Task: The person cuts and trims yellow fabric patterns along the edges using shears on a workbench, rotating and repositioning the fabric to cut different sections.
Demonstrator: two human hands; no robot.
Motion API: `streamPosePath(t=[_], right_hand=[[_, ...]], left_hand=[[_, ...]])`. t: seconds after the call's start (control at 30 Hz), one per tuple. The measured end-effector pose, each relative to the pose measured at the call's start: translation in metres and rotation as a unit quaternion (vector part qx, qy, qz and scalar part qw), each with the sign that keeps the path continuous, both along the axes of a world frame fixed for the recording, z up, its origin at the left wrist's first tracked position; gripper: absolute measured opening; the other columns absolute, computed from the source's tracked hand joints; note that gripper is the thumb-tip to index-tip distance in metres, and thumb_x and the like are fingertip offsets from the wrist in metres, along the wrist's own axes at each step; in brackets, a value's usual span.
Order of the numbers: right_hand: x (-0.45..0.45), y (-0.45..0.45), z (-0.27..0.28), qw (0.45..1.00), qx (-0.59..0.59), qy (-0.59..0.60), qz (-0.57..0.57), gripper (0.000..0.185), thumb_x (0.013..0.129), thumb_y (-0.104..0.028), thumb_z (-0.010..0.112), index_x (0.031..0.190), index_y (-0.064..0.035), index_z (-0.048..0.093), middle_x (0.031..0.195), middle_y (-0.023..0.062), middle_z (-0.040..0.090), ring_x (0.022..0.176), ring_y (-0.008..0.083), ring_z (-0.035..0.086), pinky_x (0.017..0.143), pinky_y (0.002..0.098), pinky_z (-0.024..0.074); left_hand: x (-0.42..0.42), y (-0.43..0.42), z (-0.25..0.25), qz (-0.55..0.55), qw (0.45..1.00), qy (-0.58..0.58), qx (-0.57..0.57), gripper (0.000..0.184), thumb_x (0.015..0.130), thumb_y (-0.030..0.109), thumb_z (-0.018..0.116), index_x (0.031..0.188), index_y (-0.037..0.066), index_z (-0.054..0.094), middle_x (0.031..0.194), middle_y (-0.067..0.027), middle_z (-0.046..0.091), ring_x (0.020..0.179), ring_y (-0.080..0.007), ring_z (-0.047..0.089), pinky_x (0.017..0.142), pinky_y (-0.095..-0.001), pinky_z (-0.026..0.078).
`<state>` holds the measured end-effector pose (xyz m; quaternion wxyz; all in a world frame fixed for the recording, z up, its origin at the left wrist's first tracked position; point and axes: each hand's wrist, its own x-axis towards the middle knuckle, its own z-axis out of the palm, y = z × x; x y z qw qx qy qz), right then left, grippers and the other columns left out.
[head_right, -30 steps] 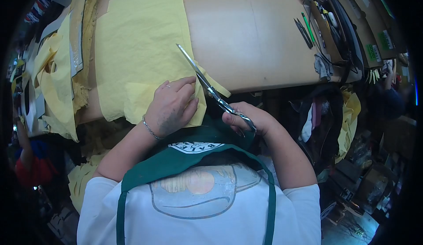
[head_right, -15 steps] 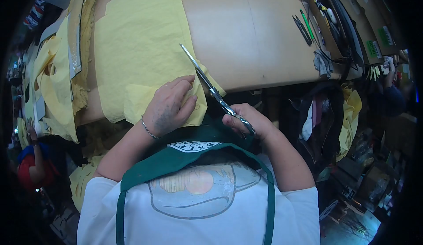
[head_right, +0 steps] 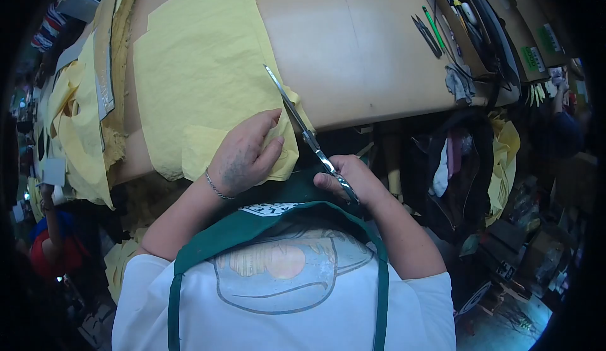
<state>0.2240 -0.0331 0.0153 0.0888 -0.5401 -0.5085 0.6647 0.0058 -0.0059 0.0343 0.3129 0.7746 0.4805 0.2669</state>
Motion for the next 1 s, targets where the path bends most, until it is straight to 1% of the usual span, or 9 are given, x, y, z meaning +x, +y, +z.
streamPosePath(t=[0.2, 0.5, 0.67, 0.8, 1.0], right_hand=[[0.004, -0.002, -0.005, 1.000, 0.006, -0.010, -0.006, 0.064, 0.057, -0.067, 0.063, 0.061, -0.0044, 0.049, 0.055, -0.0025, 0.045, 0.055, 0.0075, 0.041, 0.050, 0.0251, 0.0366], [0.004, -0.008, -0.006, 1.000, 0.019, -0.021, -0.009, 0.064, 0.058, -0.066, 0.063, 0.061, -0.0035, 0.049, 0.054, -0.0015, 0.045, 0.054, 0.0076, 0.041, 0.049, 0.0258, 0.0366], [0.004, -0.011, -0.007, 0.998, 0.033, -0.044, -0.001, 0.066, 0.057, -0.068, 0.062, 0.059, -0.0035, 0.047, 0.052, -0.0007, 0.044, 0.053, 0.0083, 0.041, 0.048, 0.0265, 0.0365], [-0.001, -0.018, -0.011, 0.998, 0.047, -0.037, -0.029, 0.065, 0.058, -0.067, 0.061, 0.058, -0.0039, 0.046, 0.052, -0.0005, 0.043, 0.052, 0.0083, 0.040, 0.048, 0.0269, 0.0367], [-0.002, -0.024, -0.010, 0.997, 0.058, -0.033, -0.047, 0.063, 0.060, -0.065, 0.062, 0.058, -0.0040, 0.045, 0.052, -0.0009, 0.043, 0.052, 0.0081, 0.040, 0.048, 0.0269, 0.0367]], left_hand=[[0.001, 0.000, 0.004, -0.002, 1.000, 0.000, -0.023, 0.035, 0.077, 0.010, 0.051, 0.107, -0.006, 0.046, 0.094, -0.0218, 0.054, 0.088, -0.0341, 0.053, 0.078, -0.0375, 0.043], [0.002, -0.002, 0.003, 0.000, 1.000, 0.003, -0.017, 0.035, 0.077, 0.011, 0.051, 0.107, -0.006, 0.046, 0.093, -0.0221, 0.055, 0.089, -0.0342, 0.053, 0.078, -0.0376, 0.042], [0.002, -0.002, 0.004, -0.003, 0.999, -0.008, -0.036, 0.035, 0.078, 0.012, 0.051, 0.107, -0.006, 0.046, 0.094, -0.0226, 0.054, 0.089, -0.0340, 0.054, 0.078, -0.0366, 0.043], [0.003, 0.000, 0.008, 0.003, 0.998, -0.030, -0.064, 0.035, 0.079, 0.013, 0.051, 0.108, -0.006, 0.046, 0.095, -0.0234, 0.054, 0.091, -0.0338, 0.054, 0.079, -0.0354, 0.043], [0.006, 0.002, 0.005, -0.008, 0.996, -0.059, -0.070, 0.036, 0.080, 0.014, 0.051, 0.109, -0.006, 0.046, 0.096, -0.0238, 0.055, 0.092, -0.0337, 0.054, 0.079, -0.0348, 0.043]])
